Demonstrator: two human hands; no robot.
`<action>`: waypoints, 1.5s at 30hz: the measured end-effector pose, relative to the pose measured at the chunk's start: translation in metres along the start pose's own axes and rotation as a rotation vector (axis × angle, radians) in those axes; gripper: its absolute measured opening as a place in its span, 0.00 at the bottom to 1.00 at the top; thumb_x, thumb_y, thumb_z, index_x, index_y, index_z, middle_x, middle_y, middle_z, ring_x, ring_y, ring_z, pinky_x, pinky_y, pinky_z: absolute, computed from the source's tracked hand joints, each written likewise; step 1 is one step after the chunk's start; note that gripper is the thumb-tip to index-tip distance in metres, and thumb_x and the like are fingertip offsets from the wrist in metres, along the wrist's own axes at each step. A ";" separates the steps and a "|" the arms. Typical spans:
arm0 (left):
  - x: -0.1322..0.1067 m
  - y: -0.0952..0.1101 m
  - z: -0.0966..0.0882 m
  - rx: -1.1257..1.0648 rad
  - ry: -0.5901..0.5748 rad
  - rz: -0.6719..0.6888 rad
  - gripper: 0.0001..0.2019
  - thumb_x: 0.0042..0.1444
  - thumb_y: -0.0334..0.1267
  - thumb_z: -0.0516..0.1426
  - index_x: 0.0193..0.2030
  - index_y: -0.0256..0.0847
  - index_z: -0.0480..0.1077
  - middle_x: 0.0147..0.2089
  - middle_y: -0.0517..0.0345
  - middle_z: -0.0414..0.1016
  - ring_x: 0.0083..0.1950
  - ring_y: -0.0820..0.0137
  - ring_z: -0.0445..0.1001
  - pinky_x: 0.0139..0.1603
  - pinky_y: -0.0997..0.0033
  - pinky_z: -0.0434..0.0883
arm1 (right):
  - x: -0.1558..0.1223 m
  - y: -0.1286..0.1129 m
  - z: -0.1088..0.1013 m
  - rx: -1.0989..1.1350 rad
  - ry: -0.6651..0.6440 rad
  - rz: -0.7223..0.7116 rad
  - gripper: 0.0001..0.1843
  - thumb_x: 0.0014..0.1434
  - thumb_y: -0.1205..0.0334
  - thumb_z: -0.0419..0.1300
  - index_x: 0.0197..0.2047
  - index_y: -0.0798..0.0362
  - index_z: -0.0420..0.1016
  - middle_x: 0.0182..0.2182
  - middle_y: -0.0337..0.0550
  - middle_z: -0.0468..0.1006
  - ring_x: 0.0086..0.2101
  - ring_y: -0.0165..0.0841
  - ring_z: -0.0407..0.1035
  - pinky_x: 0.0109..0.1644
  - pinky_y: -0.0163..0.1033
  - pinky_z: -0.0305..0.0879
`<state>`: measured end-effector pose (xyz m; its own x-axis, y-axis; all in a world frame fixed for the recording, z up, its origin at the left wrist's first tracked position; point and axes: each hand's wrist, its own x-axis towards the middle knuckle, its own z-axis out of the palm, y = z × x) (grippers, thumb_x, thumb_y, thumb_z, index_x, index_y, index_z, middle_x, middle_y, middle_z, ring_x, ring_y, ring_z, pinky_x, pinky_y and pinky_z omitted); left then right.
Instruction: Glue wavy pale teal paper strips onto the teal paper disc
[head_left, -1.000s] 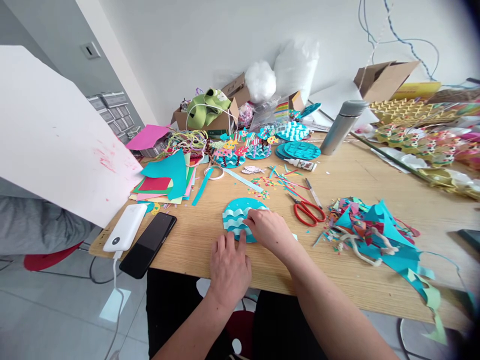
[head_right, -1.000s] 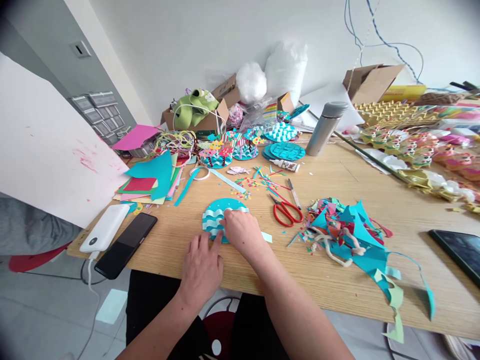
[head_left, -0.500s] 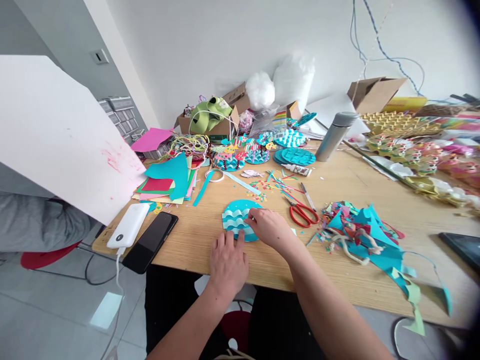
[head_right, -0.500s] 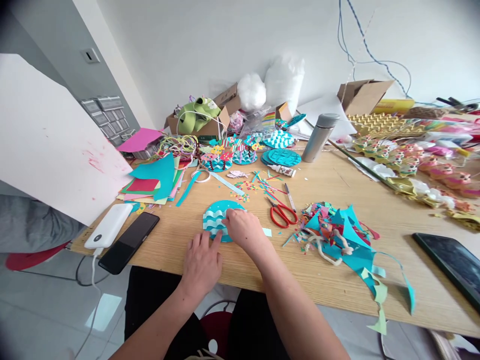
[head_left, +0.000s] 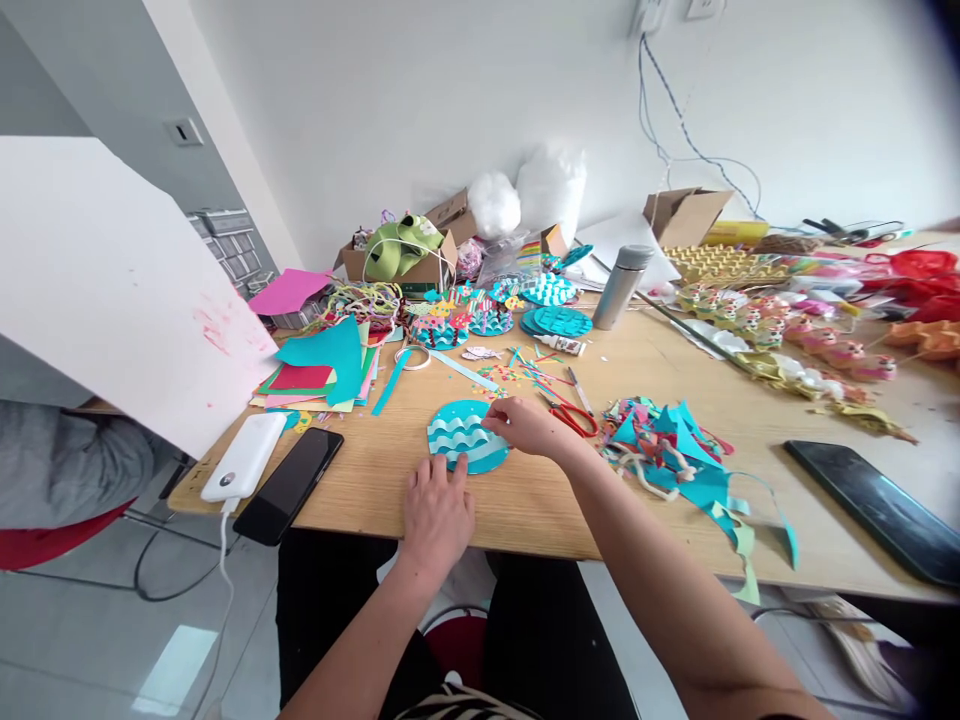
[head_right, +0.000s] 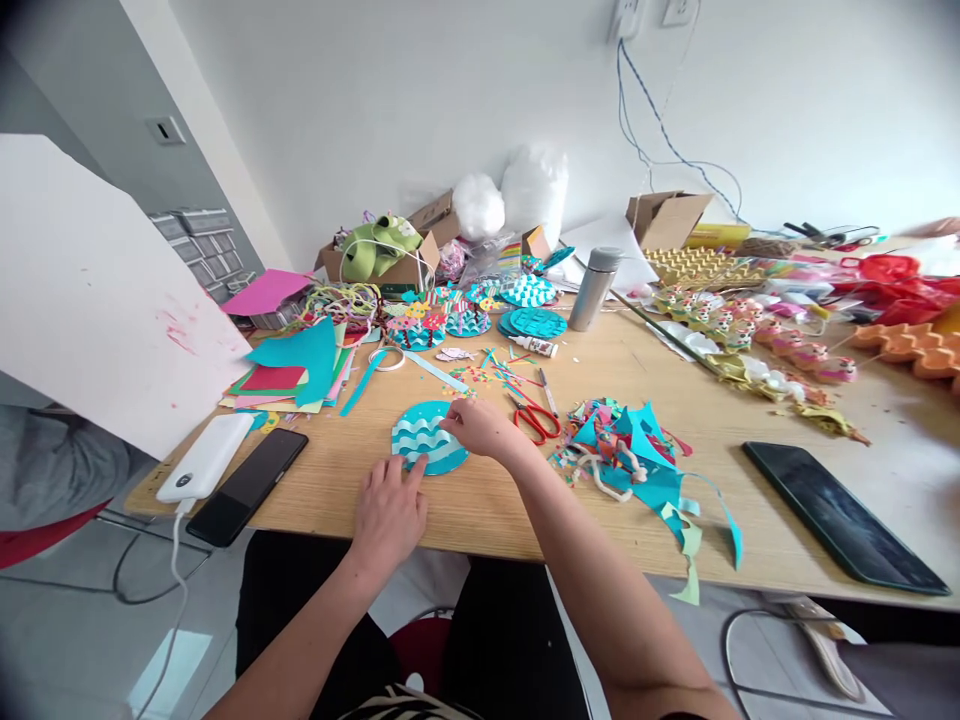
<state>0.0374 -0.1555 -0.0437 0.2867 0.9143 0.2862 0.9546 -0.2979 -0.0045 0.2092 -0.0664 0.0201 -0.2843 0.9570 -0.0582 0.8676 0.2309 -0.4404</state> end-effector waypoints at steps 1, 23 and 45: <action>0.000 0.000 0.000 0.003 0.001 0.001 0.23 0.56 0.33 0.52 0.60 0.46 0.64 0.47 0.49 0.67 0.47 0.57 0.64 0.44 0.56 0.64 | 0.000 0.000 0.000 0.012 -0.006 0.001 0.11 0.61 0.58 0.55 0.36 0.54 0.76 0.31 0.43 0.80 0.29 0.30 0.72 0.30 0.32 0.57; 0.010 -0.012 0.007 -0.199 0.162 -0.081 0.36 0.57 0.42 0.59 0.67 0.35 0.47 0.47 0.46 0.72 0.48 0.56 0.70 0.49 0.56 0.68 | 0.007 0.010 0.007 0.187 -0.078 0.020 0.14 0.63 0.54 0.53 0.33 0.54 0.71 0.28 0.42 0.80 0.21 0.26 0.72 0.24 0.29 0.59; 0.015 -0.030 0.011 -0.298 0.198 -0.058 0.31 0.57 0.29 0.53 0.67 0.39 0.48 0.56 0.45 0.67 0.59 0.59 0.65 0.60 0.53 0.64 | 0.021 0.021 0.017 0.385 -0.305 -0.048 0.23 0.44 0.60 0.70 0.44 0.55 0.73 0.28 0.37 0.76 0.26 0.28 0.70 0.28 0.31 0.63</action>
<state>0.0142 -0.1297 -0.0494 0.1836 0.8700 0.4576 0.8950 -0.3405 0.2881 0.2146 -0.0450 -0.0059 -0.4769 0.8383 -0.2643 0.6529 0.1365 -0.7451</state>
